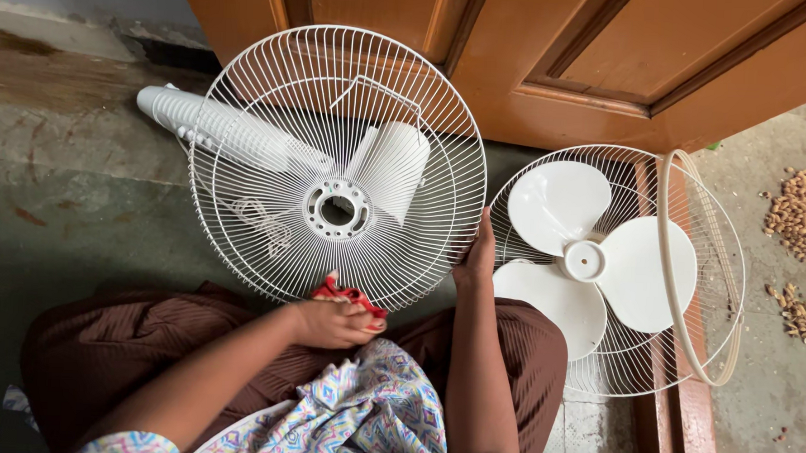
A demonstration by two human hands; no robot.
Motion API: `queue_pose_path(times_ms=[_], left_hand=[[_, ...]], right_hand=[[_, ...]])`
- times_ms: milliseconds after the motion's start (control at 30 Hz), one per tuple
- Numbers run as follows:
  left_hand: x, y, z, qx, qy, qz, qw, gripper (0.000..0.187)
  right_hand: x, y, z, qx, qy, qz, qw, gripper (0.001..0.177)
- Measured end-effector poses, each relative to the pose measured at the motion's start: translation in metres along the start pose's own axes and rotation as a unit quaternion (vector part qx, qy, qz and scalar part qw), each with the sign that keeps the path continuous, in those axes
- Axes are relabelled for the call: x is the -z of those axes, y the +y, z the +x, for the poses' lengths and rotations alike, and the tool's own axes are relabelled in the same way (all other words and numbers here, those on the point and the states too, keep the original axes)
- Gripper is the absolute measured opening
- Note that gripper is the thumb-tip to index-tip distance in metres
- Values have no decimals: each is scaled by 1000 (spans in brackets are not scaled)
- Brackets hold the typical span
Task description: The person wipes the front and back grills of a disassembled table fan using a cloth.
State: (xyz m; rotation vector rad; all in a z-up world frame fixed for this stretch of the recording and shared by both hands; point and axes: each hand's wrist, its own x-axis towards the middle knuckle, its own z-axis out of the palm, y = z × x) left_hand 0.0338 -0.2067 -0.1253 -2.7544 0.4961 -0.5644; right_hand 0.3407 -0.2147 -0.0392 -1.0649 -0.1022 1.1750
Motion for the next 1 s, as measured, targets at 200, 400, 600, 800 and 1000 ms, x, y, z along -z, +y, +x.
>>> queue_pose_path(times_ms=[200,400,600,800,1000], left_hand=[[-1,-13,-44,-87,-3,4,996,34],[4,-24,-78,-137,-51,-38,988,27],[27,-41,-111,-130,-73,-34,988,25],[45,-59,-152,-119,-87,-22,989,27],[39,-65,-182,-154,-141,-6,978,25]], right_hand=[[-3,-2,-4,2,4,-10,1000,52],[-6,-2,-4,21,-17,-9,1000,54],[-3,1,0,19,10,-32,999,53],[2,5,5,28,-16,-16,999,53],[6,7,7,32,-26,-4,999,53]])
